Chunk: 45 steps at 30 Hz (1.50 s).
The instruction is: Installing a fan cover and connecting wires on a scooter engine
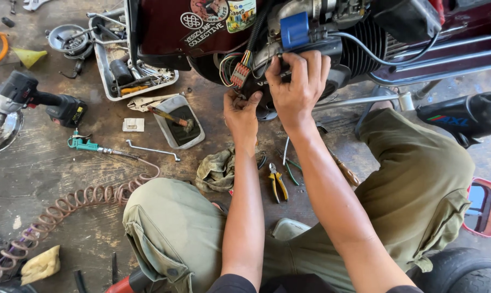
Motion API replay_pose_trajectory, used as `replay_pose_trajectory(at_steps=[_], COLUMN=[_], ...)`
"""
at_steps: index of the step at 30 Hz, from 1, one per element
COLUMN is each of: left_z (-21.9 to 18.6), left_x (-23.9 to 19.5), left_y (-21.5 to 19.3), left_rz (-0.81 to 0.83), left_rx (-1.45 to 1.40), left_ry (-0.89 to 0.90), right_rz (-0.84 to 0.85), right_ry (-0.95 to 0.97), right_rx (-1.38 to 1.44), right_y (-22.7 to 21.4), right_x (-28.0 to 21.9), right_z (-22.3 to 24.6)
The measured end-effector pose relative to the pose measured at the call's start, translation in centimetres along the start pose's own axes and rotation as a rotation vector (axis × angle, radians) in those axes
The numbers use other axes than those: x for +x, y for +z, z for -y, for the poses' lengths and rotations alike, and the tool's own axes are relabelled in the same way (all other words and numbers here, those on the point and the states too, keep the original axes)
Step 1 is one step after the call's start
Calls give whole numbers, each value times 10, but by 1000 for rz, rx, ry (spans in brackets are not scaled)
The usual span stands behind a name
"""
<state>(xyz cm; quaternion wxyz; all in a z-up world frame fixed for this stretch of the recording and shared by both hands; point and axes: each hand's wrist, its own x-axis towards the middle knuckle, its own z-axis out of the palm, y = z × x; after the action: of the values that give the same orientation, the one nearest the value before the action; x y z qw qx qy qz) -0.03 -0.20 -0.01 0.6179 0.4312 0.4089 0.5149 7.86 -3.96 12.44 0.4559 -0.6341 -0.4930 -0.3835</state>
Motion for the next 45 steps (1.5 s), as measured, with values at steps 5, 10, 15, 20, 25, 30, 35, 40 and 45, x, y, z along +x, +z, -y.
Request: replay_pose_trajectory(at_steps=[5,10,15,20,25,30,35,40,45], left_z=[18,30,29,38,50,15,11,8,27], left_x=[7,9,3,5,10,4,-3,-6,4], left_y=[0,8,12,11,9,6,0,-6,-19], left_rz=[6,-183,-218,-234,-256,-179,-81,-1,68], left_rx=[-40,116,9,12,-10,57,59,13,-63], left_ry=[25,-25,45,83,111,92,148,166,140], right_rz=[97,-101,15,81,63,104,77,-451,-10], right_ry=[78,141,209,223,252,290,490,1010,1294], right_rx=[156,99,-29,4,-22,34,89,265,42], right_y=[-11,-25,-38,-38,-37,-41,-47,-33,-35], right_x=[-12,-70,-94,-95,-103,-91,-106,-183,-265], right_z=[-26,-83,-95,-100,-106,-100,-110,-167,-176])
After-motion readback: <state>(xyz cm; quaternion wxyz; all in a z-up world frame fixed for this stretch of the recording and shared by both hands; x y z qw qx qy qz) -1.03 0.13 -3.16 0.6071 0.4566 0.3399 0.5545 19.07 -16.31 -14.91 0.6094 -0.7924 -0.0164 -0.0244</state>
